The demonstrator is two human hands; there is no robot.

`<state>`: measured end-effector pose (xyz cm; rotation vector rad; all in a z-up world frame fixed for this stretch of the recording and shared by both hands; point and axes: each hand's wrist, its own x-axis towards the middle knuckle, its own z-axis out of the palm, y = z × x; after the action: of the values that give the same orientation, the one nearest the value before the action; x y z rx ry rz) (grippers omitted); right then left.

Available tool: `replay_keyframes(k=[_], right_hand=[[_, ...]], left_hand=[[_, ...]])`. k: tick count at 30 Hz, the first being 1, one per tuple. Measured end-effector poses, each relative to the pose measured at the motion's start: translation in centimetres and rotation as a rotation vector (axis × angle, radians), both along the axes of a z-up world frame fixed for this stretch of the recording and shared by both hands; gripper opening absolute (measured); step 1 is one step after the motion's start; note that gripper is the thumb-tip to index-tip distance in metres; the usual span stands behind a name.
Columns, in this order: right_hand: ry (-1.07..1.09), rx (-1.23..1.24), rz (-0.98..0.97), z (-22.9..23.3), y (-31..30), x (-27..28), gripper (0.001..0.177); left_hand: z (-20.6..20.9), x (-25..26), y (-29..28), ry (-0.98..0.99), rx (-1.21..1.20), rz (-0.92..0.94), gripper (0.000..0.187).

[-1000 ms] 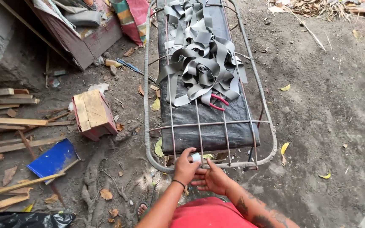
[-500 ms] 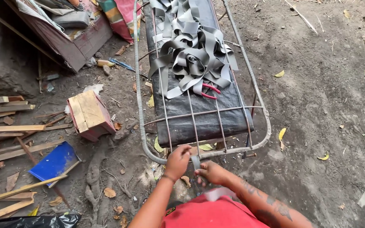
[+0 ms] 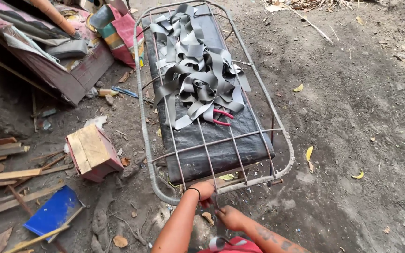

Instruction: Wrapping a metal furniture frame with rubber straps and securing them with tape.

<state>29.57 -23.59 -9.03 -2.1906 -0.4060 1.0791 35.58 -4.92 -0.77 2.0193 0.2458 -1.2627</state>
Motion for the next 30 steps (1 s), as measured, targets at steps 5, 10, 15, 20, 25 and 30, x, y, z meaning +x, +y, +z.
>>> replay_keyframes(k=[5, 10, 15, 20, 25, 30], right_hand=[[-0.343, -0.275, -0.076, -1.7, 3.9, 6.6, 0.040], [-0.255, -0.354, -0.226, -6.0, 4.6, 7.6, 0.041], [0.378, 0.096, 0.119, 6.3, 0.9, 3.1, 0.025], [0.827, 0.530, -0.277, 8.6, -0.2, 2.0, 0.062], [0.811, 0.491, -0.608, 9.4, 2.0, 2.1, 0.085], [0.870, 0.727, -0.568, 8.4, 1.2, 2.6, 0.050]], left_hand=[[-1.6, -0.6, 0.4, 0.055, -0.061, 0.127, 0.039], [1.0, -0.8, -0.1, -0.337, 0.155, -0.085, 0.038], [3.4, -3.2, -0.3, -0.416, 0.254, 0.232, 0.048], [-0.7, -5.6, -0.5, -0.798, 0.260, 0.145, 0.047], [0.1, -11.3, -2.4, -1.195, 0.174, 0.178, 0.025], [-0.7, -18.3, -4.6, -1.557, -0.082, -0.077, 0.031]])
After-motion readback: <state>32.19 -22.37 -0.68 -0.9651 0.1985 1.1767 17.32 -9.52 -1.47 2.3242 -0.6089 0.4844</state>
